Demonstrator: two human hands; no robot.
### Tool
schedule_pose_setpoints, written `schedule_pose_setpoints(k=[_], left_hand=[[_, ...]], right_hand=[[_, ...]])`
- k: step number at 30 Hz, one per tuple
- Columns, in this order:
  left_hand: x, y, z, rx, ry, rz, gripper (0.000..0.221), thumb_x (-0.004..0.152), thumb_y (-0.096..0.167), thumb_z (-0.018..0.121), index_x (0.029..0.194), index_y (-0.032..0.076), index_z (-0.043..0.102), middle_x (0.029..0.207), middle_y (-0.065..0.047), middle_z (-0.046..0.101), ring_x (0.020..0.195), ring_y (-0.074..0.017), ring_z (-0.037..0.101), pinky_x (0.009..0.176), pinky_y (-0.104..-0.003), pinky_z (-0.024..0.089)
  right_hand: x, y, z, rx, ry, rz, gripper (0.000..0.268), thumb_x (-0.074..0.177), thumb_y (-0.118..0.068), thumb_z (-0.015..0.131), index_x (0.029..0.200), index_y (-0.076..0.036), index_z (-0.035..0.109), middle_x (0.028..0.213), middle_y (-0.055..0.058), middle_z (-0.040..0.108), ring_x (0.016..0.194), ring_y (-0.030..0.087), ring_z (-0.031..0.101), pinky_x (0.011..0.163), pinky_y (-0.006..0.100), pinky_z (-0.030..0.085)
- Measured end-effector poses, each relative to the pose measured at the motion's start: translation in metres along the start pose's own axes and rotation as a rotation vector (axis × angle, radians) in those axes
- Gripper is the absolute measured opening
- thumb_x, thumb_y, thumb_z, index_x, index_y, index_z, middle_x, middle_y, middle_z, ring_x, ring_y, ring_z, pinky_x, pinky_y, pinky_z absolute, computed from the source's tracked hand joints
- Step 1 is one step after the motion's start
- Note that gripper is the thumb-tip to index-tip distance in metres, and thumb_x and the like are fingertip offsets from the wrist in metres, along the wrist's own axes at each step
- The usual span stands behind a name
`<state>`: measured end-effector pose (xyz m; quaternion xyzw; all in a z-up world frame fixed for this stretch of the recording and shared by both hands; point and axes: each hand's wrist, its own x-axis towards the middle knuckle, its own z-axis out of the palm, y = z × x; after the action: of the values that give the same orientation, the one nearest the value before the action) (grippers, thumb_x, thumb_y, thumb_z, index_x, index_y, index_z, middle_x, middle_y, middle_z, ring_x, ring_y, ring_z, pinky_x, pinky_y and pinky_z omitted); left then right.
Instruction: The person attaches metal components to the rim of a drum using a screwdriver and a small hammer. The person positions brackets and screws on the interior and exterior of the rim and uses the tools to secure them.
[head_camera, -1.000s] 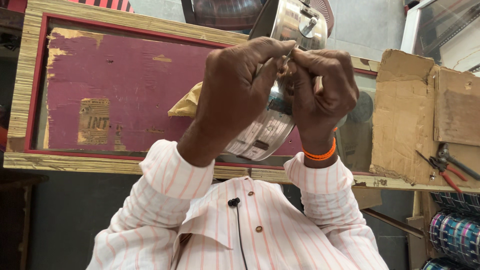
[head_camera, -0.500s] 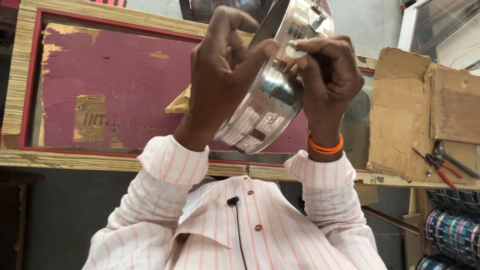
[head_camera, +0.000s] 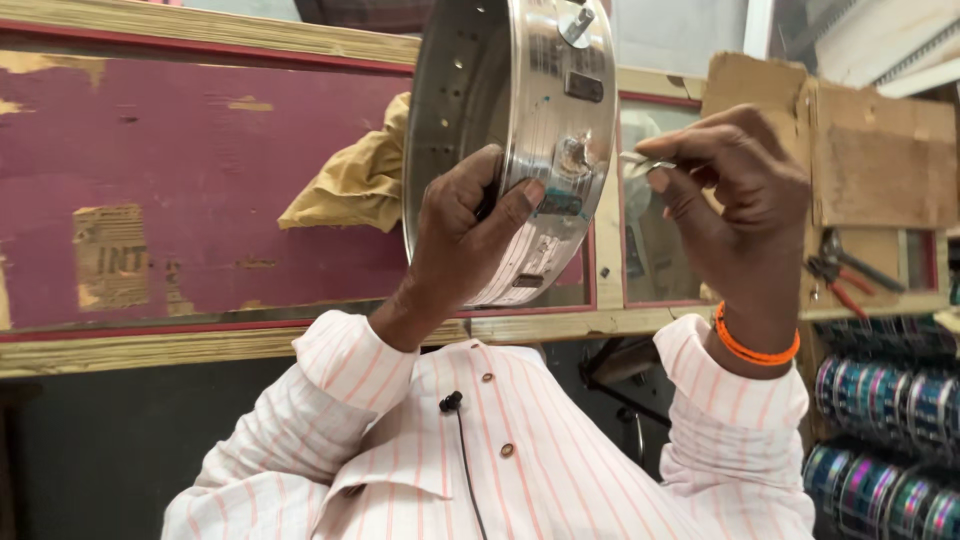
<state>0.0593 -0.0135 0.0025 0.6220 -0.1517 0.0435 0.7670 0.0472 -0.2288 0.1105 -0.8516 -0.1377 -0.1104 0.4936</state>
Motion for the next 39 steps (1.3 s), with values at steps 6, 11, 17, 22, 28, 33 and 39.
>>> schedule_pose_setpoints(k=[6, 11, 17, 22, 28, 33, 39], left_hand=[[-0.011, -0.002, 0.021, 0.107, -0.024, 0.057, 0.032, 0.104, 0.019, 0.071, 0.084, 0.004, 0.050, 0.068, -0.001, 0.042, 0.064, -0.0081, 0.037, 0.056, -0.031, 0.035], [-0.017, -0.004, 0.034, 0.133, -0.044, 0.040, 0.030, 0.103, 0.016, 0.070, 0.083, 0.004, 0.050, 0.068, -0.002, 0.044, 0.061, -0.0096, 0.041, 0.055, -0.032, 0.037], [-0.020, -0.008, 0.041, 0.173, -0.014, 0.086, 0.030, 0.102, 0.013, 0.072, 0.084, 0.004, 0.049, 0.072, -0.004, 0.042, 0.063, -0.0128, 0.040, 0.057, -0.033, 0.037], [-0.018, -0.009, 0.048, 0.176, -0.004, 0.132, 0.030, 0.102, 0.013, 0.072, 0.086, 0.003, 0.049, 0.074, -0.005, 0.042, 0.065, -0.0138, 0.040, 0.058, -0.033, 0.037], [-0.017, -0.006, 0.044, 0.156, 0.007, 0.057, 0.029, 0.102, 0.014, 0.071, 0.084, 0.003, 0.051, 0.069, -0.003, 0.046, 0.061, -0.0105, 0.043, 0.055, -0.031, 0.037], [-0.015, -0.001, 0.034, 0.112, 0.034, 0.061, 0.020, 0.104, 0.016, 0.069, 0.093, 0.002, 0.060, 0.074, -0.001, 0.048, 0.067, -0.0066, 0.043, 0.060, -0.028, 0.039], [-0.011, -0.003, 0.030, -0.007, 0.079, 0.057, 0.027, 0.108, 0.017, 0.069, 0.089, 0.003, 0.056, 0.079, 0.004, 0.043, 0.072, -0.0041, 0.038, 0.064, -0.026, 0.036]], right_hand=[[-0.015, 0.001, -0.003, -0.383, -0.080, -0.070, 0.023, 0.101, 0.003, 0.078, 0.122, -0.006, 0.075, 0.103, 0.008, 0.067, 0.084, 0.010, 0.068, 0.072, 0.024, 0.056], [-0.016, -0.011, -0.010, -0.517, -0.196, -0.096, 0.025, 0.097, 0.002, 0.078, 0.121, -0.006, 0.074, 0.104, 0.011, 0.066, 0.083, 0.018, 0.069, 0.071, 0.032, 0.054], [-0.021, -0.025, -0.004, -0.716, -0.189, -0.160, 0.025, 0.100, -0.002, 0.077, 0.124, -0.008, 0.075, 0.107, 0.011, 0.066, 0.086, 0.024, 0.069, 0.074, 0.036, 0.055], [-0.026, -0.023, 0.007, -0.880, -0.146, -0.155, 0.020, 0.100, -0.006, 0.080, 0.120, -0.008, 0.076, 0.100, 0.009, 0.067, 0.077, 0.023, 0.069, 0.065, 0.037, 0.055], [-0.029, 0.006, 0.008, -0.568, -0.062, -0.210, 0.039, 0.102, 0.000, 0.081, 0.134, -0.006, 0.058, 0.113, 0.007, 0.071, 0.097, 0.018, 0.074, 0.083, 0.030, 0.061], [-0.032, 0.033, 0.017, -0.189, 0.069, -0.139, 0.044, 0.102, 0.008, 0.082, 0.135, -0.003, 0.055, 0.119, 0.010, 0.071, 0.105, 0.014, 0.073, 0.093, 0.027, 0.064], [-0.022, 0.029, 0.023, -0.084, 0.070, -0.210, 0.037, 0.102, 0.009, 0.077, 0.135, -0.005, 0.066, 0.122, 0.009, 0.069, 0.102, 0.014, 0.073, 0.086, 0.025, 0.064]])
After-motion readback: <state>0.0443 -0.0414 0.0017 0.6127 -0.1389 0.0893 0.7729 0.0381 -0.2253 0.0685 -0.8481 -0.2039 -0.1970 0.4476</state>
